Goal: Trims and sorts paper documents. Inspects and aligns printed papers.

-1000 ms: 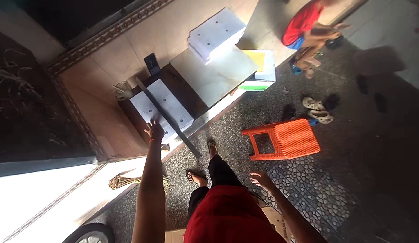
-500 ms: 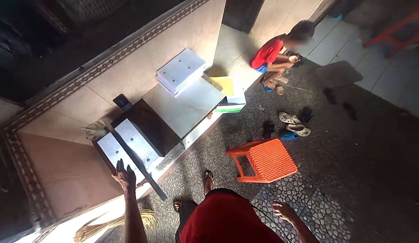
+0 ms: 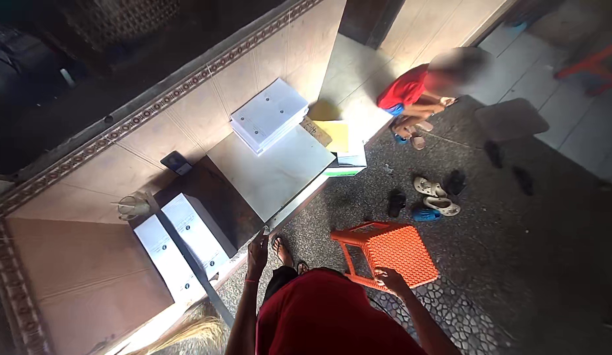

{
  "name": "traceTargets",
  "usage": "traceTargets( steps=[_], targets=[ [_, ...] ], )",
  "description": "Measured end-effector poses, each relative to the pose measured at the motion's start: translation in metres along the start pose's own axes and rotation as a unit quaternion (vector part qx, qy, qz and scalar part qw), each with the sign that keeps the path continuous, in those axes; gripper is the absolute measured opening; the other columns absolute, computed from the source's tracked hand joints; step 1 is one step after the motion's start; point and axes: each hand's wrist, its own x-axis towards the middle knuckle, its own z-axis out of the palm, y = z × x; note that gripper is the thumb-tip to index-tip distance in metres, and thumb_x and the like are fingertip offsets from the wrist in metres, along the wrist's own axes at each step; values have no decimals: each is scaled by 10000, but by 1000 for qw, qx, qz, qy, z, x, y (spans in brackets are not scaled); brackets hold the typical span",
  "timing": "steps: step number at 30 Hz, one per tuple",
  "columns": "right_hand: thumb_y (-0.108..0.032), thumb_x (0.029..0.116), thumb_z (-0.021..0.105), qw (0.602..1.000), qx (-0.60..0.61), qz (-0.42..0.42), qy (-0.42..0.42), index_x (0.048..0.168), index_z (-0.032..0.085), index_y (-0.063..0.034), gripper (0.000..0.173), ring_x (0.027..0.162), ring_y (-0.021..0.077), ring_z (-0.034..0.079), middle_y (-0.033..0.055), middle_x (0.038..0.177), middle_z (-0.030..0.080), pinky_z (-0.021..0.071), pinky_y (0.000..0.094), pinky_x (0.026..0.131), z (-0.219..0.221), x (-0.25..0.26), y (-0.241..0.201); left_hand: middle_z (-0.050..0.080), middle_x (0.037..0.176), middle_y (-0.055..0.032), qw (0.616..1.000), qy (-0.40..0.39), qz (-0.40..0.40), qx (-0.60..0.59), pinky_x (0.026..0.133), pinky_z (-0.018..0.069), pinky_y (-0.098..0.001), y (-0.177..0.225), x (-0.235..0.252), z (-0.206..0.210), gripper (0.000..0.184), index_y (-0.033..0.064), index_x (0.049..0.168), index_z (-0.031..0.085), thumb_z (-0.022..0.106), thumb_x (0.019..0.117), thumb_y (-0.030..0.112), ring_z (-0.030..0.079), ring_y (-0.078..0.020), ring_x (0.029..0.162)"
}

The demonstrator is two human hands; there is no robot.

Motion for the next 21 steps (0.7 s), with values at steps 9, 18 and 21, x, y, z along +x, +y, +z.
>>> traceTargets(
  steps=[9,18,21],
  targets=[
    [4,1038,520,997,40,15,65,1354,601,40,328,1042,399,680,307,1221,653,536,523,929,-3,12,-19,681,1213,-262,997,-29,-11,-77,997,515,-443,11,97,-20,392,-94,1414,520,448,1074,87,687,-327,1069],
    [-47,1057,510,986,71,-117,96,1342,587,86,324,1061,347,691,289,1267,649,547,465,963,-78,49,-171,683,1221,-231,979,54,-98,-172,935,545,-415,-1,142,-15,442,-71,1399,540,365,1114,217,699,-264,1029],
    [-84,1065,515,980,53,-178,70,1347,592,74,332,1048,322,698,281,1249,658,558,437,946,-108,76,-270,669,1247,-247,963,104,-98,-230,908,545,-383,21,165,-13,471,-86,1420,505,323,1112,219,697,-249,1021]
  ],
)
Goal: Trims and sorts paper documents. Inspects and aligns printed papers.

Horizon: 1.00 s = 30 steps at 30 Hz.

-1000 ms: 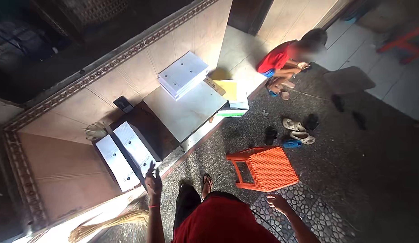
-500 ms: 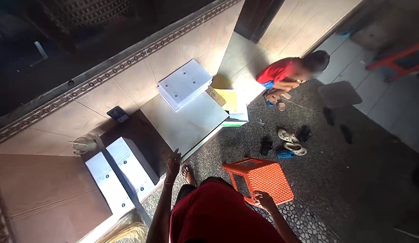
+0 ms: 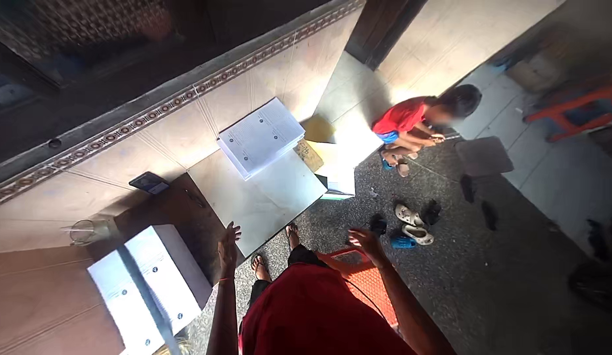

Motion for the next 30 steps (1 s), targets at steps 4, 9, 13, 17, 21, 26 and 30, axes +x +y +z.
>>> traceTargets(
  steps=[4,9,13,17,21,26,30],
  targets=[
    [-144,1076,478,984,-75,-154,-49,1338,614,67,363,1106,318,685,261,1235,677,525,452,1017,-5,106,-117,640,1286,-261,997,55,-7,-57,918,545,-367,44,46,36,466,-97,1426,486,306,1115,199,686,-242,1050],
    [-257,1035,619,956,-92,-270,-62,1481,482,13,539,1312,392,567,258,1439,559,454,539,1103,28,265,-226,601,1348,-268,988,135,-30,-74,1007,503,-421,83,134,81,445,-82,1430,490,347,1123,207,638,-299,1167],
    [-338,978,700,952,-132,-265,-76,1453,489,49,649,1337,445,519,322,1413,541,389,577,1137,70,368,-291,555,1417,-281,983,179,-26,-39,1079,451,-488,84,204,96,488,-69,1453,483,348,1123,265,575,-366,1281],
    [-416,933,741,952,-197,-227,-60,1369,537,81,692,1299,495,526,351,1348,562,402,652,1083,96,420,-317,514,1472,-262,985,170,-37,-16,1087,445,-526,89,244,99,565,-16,1502,445,317,1122,382,538,-384,1327],
    [-321,879,815,950,-249,-174,-67,1414,486,90,751,1352,535,455,381,1401,498,371,669,1096,105,437,-329,571,1362,-310,982,182,-41,1,1080,426,-496,84,287,107,500,-102,1378,542,333,1125,274,563,-365,1265],
    [-235,840,855,959,-225,-141,-103,1316,580,109,649,1329,487,495,348,1358,557,372,645,1103,104,450,-335,670,1126,-266,981,179,-57,49,998,465,-517,88,315,111,517,-90,1155,659,318,1127,299,634,-327,1098],
    [-152,782,886,965,-186,-149,-114,1308,585,109,660,1323,440,523,325,1353,576,384,603,1122,107,465,-328,683,1079,-242,971,184,-136,63,960,470,-538,101,328,113,530,-52,1105,683,396,1104,394,646,-331,1051]
  ],
)
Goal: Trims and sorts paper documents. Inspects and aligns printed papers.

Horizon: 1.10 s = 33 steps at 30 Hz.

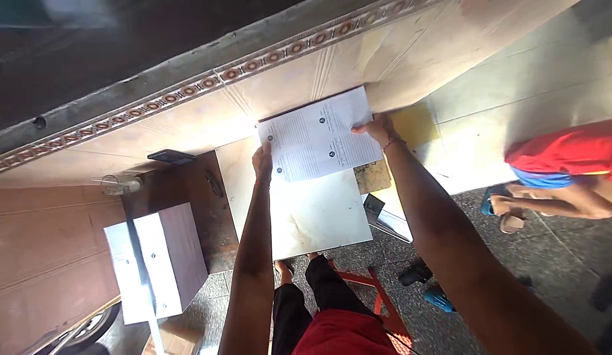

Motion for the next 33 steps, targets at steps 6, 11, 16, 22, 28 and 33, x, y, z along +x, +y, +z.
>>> traceTargets(
  steps=[6,11,16,22,28,33],
  targets=[
    [-94,741,896,999,20,-40,8,1298,595,103,663,1288,416,559,310,1314,608,407,577,1115,0,8,4,651,1122,-241,989,-5,-92,-116,909,514,-498,7,14,5,439,-71,1184,627,664,977,314,626,-316,1029],
    [-186,801,872,1000,-5,21,1,1208,623,140,578,1257,452,556,329,1278,609,408,624,1074,2,3,-2,679,996,-180,990,-20,-58,-128,810,558,-422,5,10,6,292,-54,1132,639,670,975,190,661,-226,865],
    [-212,788,872,999,-30,17,32,1257,595,137,647,1272,488,537,347,1296,592,403,661,1057,2,-9,-11,668,1092,-230,997,-27,-9,-77,906,523,-479,6,5,-1,342,-65,1174,637,669,983,218,649,-290,987],
    [-234,720,898,997,-7,-48,53,1264,608,39,675,1146,402,628,256,1195,662,471,633,994,-12,-111,-19,708,1029,-143,992,-16,72,-106,850,579,-432,4,-83,-44,289,-6,1172,669,645,984,212,689,-198,923],
    [-128,797,857,997,69,-20,6,1305,610,-39,571,984,398,681,233,1106,692,542,638,847,43,-269,48,709,1074,-117,993,11,6,-115,825,595,-397,-117,-205,-86,345,34,1281,617,677,955,129,694,-172,923],
    [-129,807,855,995,2,90,-37,1286,645,-13,536,1076,409,667,241,1142,699,498,623,955,133,-293,88,707,1054,-222,994,15,-109,20,935,511,-518,-212,-217,-78,285,-45,1167,680,683,959,151,674,-311,1009]
  ],
)
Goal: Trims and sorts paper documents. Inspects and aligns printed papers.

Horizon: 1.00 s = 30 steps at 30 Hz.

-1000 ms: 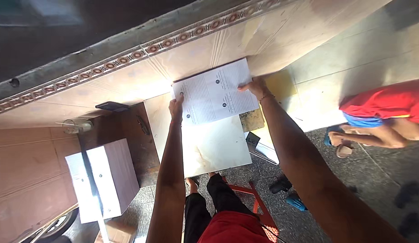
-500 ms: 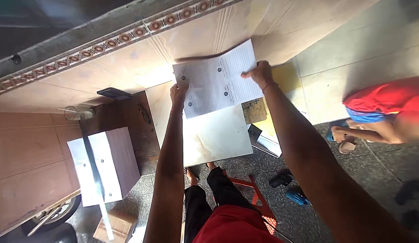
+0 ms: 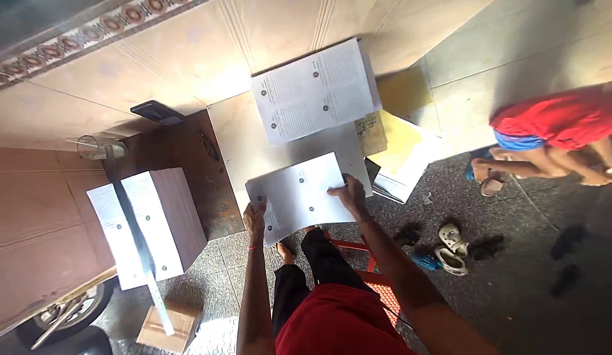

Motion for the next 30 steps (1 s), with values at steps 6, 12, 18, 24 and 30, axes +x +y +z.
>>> traceTargets(
  steps=[6,12,18,24,30],
  targets=[
    [-114,961,689,972,-194,-114,74,1369,553,103,482,1152,484,637,328,1230,642,507,613,954,69,-57,1,659,1215,-311,989,1,31,146,1045,460,-554,4,-32,16,380,-88,1294,615,587,1032,185,628,-441,1181],
    [-60,1013,572,952,-289,-103,25,1414,420,165,484,1148,506,626,373,1281,573,526,593,927,94,-50,7,544,1335,-359,977,-12,59,203,1057,449,-567,8,-31,40,454,-129,1421,430,504,1054,127,547,-487,1263],
    [-197,860,811,996,-82,18,-26,1155,680,79,425,1126,465,629,312,1146,668,475,647,972,29,38,20,662,1169,-297,995,-27,-10,96,943,471,-651,-6,36,1,366,-37,1193,662,660,995,271,618,-466,1137],
    [-101,793,833,992,110,-66,3,1081,703,46,348,974,295,691,207,1034,715,547,525,905,15,42,25,705,1029,-191,991,-22,129,-37,895,535,-499,11,51,-18,312,-25,1135,682,749,888,152,678,-283,970],
    [20,713,793,920,304,-232,90,1304,586,30,626,1134,116,660,99,1211,688,559,323,1004,9,-20,49,636,1323,-140,955,-10,230,-190,1041,531,-382,-8,-21,-55,621,-13,1419,497,767,862,34,633,-188,1198]
  ],
)
